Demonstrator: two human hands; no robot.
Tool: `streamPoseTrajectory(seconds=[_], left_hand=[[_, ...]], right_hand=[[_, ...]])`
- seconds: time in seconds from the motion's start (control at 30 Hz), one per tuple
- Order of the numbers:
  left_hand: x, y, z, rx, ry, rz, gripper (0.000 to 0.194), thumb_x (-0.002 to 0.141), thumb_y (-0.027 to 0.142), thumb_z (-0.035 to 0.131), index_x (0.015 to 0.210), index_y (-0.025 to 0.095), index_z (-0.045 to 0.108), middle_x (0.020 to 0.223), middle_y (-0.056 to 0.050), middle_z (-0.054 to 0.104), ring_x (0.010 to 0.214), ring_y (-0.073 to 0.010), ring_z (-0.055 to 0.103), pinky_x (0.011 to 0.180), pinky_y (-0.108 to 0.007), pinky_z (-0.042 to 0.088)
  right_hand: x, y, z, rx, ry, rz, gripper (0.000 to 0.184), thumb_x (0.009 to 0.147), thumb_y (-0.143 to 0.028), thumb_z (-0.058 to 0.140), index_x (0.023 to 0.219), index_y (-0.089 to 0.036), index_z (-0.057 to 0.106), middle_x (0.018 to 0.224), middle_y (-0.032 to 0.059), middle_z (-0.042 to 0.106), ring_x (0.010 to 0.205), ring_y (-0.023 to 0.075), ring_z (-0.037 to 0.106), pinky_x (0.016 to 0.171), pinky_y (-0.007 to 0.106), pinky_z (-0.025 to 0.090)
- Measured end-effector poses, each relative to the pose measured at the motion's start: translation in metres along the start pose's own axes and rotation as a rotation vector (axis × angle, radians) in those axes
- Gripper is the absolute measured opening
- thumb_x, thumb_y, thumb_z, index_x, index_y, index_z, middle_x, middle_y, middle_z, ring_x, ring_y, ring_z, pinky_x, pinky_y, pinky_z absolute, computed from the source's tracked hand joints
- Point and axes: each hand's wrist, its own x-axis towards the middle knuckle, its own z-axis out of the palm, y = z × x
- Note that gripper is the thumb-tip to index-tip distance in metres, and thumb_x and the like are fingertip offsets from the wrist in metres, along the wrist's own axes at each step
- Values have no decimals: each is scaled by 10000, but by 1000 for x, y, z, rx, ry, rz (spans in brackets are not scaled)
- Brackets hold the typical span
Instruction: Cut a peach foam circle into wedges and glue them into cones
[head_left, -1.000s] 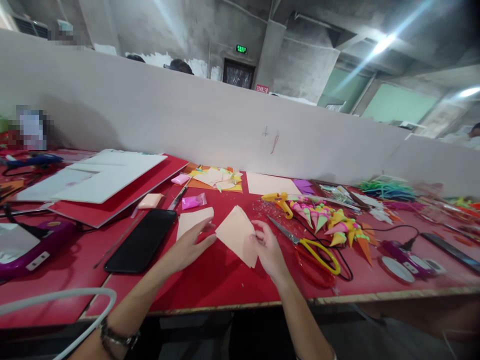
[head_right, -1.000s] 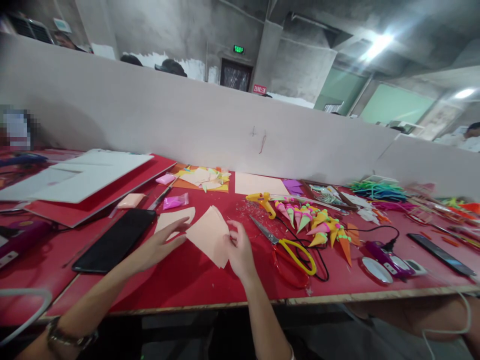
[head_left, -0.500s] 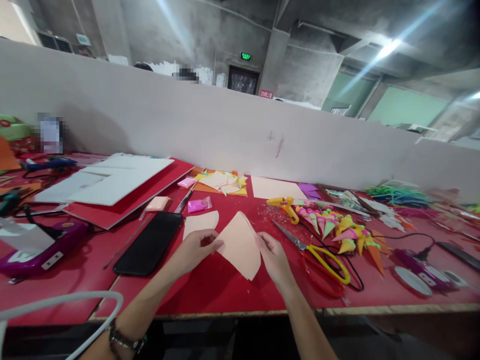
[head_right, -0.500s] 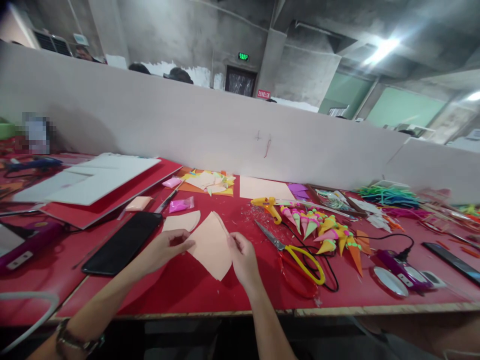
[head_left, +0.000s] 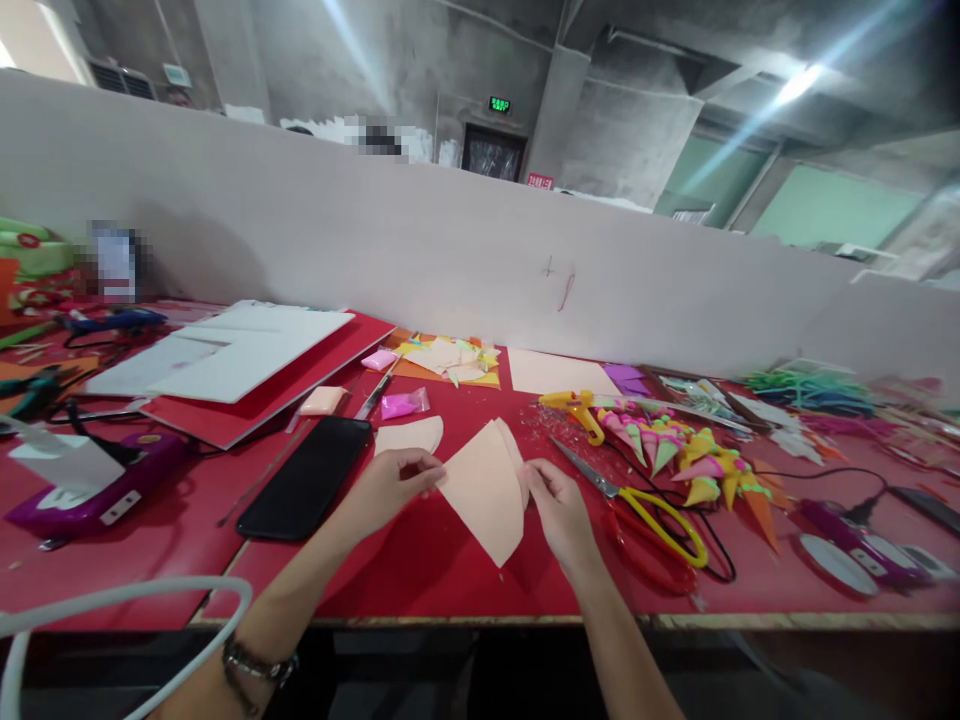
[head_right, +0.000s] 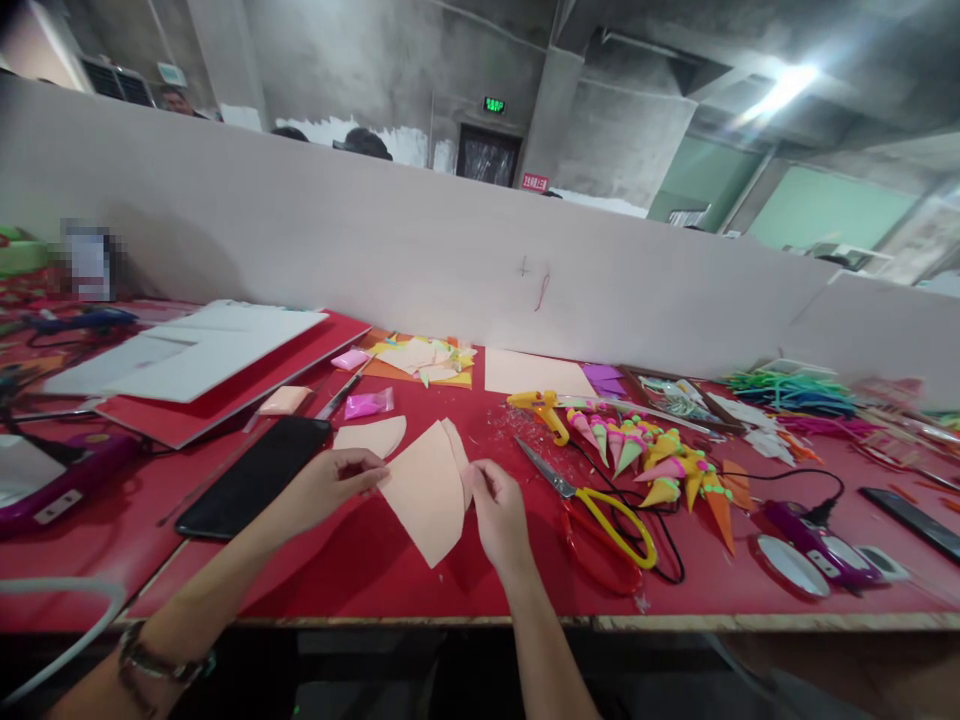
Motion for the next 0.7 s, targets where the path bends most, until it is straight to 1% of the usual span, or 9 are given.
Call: streamPoseTrajectory(seconds=[0.1, 0.17, 0.3, 0.37, 0.43, 0.5, 0.6, 0.7], left_hand=[[0, 2, -7, 17, 30, -5, 248, 727, 383, 531, 722, 144, 598, 642, -3, 570, 609, -125, 499, 584, -225, 376], [2, 0, -14, 28, 84, -23, 264, 714, 400, 539, 737, 145, 599, 640, -4, 574, 605, -128, 506, 591, -231, 387], [9, -15, -26, 3, 277, -81, 313, 685, 430, 548, 807, 143, 572, 628, -1, 580, 577, -131, 530, 588, -243, 412], [12, -25, -31, 46, 340, -100, 340, 676, 433, 547, 858, 146, 550, 646, -6, 603, 550, -131, 540, 563, -238, 411], [12, -31, -33, 188, 367, -126, 357, 696, 426, 523, 941, 168, 528, 693, -16, 635, 576, -143, 568, 539, -226, 395], [10, -32, -34, 411, 393, -158, 320, 732, 402, 483, 987, 213, 522, 782, -24, 657, 665, -161, 595, 535, -217, 373], [5, -27, -32, 750, 391, -226, 234, 772, 360, 426, 935, 266, 564, 876, -24, 658, 751, -197, 600, 525, -229, 336], [3, -22, -28, 942, 339, -265, 233, 789, 336, 401, 905, 265, 590, 860, -40, 658, 711, -213, 600, 503, -240, 321]], right_hand=[[0, -1, -2, -20, 47, 2, 263, 811, -376, 427, 707, -158, 530, 636, -7, 485, 611, 126, 435, 563, 223, 338], [0, -1, -4, -12, 78, 25, 249, 797, -381, 444, 735, -160, 541, 624, -11, 475, 588, 123, 425, 542, 222, 335], [0, -1, -5, 37, 118, 48, 211, 761, -364, 489, 772, -160, 543, 612, -11, 470, 555, 118, 414, 499, 216, 329], [0, -1, -5, 43, 133, 51, 197, 748, -349, 503, 769, -158, 546, 625, -3, 484, 562, 120, 424, 497, 216, 333], [1, -1, -4, 43, 136, 65, 186, 741, -338, 507, 771, -159, 548, 639, 2, 500, 564, 121, 434, 498, 219, 334], [1, -1, -4, 40, 131, 83, 178, 740, -330, 505, 779, -162, 549, 650, 1, 514, 563, 122, 442, 501, 223, 335], [1, 0, -5, 21, 128, 94, 173, 742, -324, 499, 787, -165, 550, 660, 1, 527, 569, 125, 455, 513, 229, 339], [2, 2, -5, 12, 124, 92, 170, 748, -319, 490, 790, -164, 546, 675, 6, 534, 586, 129, 467, 527, 232, 346]])
